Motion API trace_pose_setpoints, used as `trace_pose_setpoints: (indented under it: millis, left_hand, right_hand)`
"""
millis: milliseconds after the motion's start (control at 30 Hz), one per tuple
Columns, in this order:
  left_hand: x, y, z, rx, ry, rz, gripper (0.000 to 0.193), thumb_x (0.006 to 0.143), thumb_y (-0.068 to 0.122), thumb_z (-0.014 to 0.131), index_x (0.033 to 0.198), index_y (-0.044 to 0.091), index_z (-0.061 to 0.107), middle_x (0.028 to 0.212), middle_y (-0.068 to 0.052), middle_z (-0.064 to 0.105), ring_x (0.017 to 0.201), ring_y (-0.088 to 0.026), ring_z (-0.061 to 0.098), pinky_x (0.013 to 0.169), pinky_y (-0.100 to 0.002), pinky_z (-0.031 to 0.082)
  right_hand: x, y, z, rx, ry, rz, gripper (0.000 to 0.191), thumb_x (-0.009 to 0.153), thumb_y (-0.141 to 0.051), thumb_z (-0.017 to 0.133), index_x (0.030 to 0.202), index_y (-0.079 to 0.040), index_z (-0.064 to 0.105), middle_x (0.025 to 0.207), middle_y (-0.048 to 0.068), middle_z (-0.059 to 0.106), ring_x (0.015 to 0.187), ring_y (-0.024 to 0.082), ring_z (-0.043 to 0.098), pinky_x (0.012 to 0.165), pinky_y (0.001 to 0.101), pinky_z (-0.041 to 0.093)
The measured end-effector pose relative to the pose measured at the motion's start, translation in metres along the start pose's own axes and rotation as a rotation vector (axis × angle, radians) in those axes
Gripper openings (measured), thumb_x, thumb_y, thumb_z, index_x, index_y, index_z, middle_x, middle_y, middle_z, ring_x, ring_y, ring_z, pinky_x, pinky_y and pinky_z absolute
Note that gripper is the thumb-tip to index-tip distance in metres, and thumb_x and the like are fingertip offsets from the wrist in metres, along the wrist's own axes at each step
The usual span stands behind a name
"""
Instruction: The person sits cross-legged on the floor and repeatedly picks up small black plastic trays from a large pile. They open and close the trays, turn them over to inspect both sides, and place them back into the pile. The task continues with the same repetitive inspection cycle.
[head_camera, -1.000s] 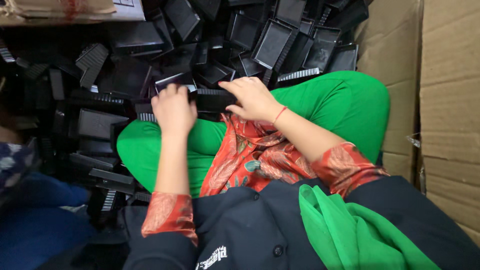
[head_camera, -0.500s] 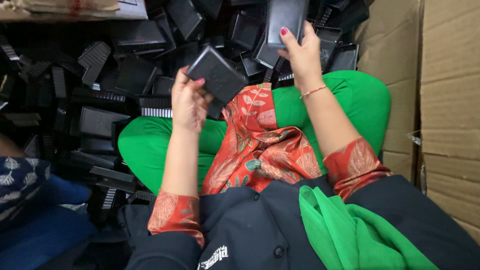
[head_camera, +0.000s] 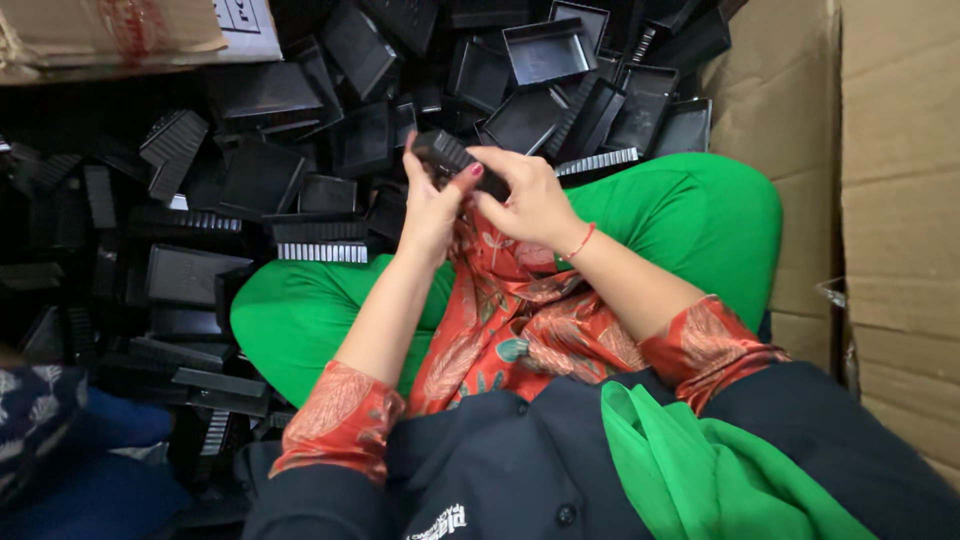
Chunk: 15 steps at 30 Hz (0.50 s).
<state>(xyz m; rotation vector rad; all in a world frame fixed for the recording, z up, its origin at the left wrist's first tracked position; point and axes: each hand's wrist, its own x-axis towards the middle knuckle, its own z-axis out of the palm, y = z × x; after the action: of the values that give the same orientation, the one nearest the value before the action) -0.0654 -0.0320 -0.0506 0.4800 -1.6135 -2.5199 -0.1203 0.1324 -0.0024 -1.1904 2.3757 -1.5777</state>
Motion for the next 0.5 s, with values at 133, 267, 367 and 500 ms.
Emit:
trace_pose_setpoints:
  millis: [133, 267, 367, 500]
  left_hand:
    - [0.001, 0.004, -0.003, -0.387, -0.038, -0.128, 0.091, 0.09, 0.008, 0.068, 0.161, 0.02, 0.014, 0.135, -0.02, 0.058, 0.121, -0.031, 0.062, 0.096, -0.046, 0.057]
    - [-0.007, 0.01, 0.001, -0.446, -0.245, -0.036, 0.091, 0.086, 0.004, 0.069, 0.162, 0.018, 0.022, 0.141, -0.025, 0.057, 0.127, -0.037, 0.063, 0.108, -0.049, 0.055]
    - [-0.012, 0.012, 0.007, -0.423, -0.342, -0.047, 0.094, 0.083, 0.007, 0.07, 0.164, 0.019, 0.022, 0.142, -0.024, 0.058, 0.129, -0.036, 0.062, 0.111, -0.048, 0.053]
    - [-0.014, 0.01, 0.015, -0.419, -0.266, -0.057, 0.096, 0.081, 0.007, 0.07, 0.164, 0.016, 0.024, 0.141, -0.022, 0.057, 0.13, -0.036, 0.061, 0.11, -0.05, 0.053]
  right_hand:
    - [0.021, 0.011, -0.03, 0.057, -0.128, 0.006, 0.039, 0.092, -0.014, 0.078, 0.129, -0.004, 0.07, 0.111, 0.011, 0.073, 0.098, 0.018, 0.074, 0.088, 0.0331, 0.06]
    - [0.066, 0.071, -0.083, 0.099, 0.208, 0.108, 0.031, 0.102, -0.013, 0.076, 0.129, 0.0, 0.068, 0.119, 0.007, 0.074, 0.104, 0.012, 0.072, 0.091, 0.0304, 0.059]
    - [0.096, 0.122, -0.108, -0.088, 0.392, 0.569, 0.023, 0.104, -0.022, 0.079, 0.109, 0.0, 0.076, 0.099, 0.01, 0.079, 0.088, 0.013, 0.071, 0.079, 0.0295, 0.057]
    - [0.134, 0.153, -0.102, -0.315, 0.189, 0.694, 0.028, 0.102, -0.023, 0.079, 0.114, 0.001, 0.072, 0.101, 0.012, 0.077, 0.09, 0.017, 0.07, 0.081, 0.0321, 0.056]
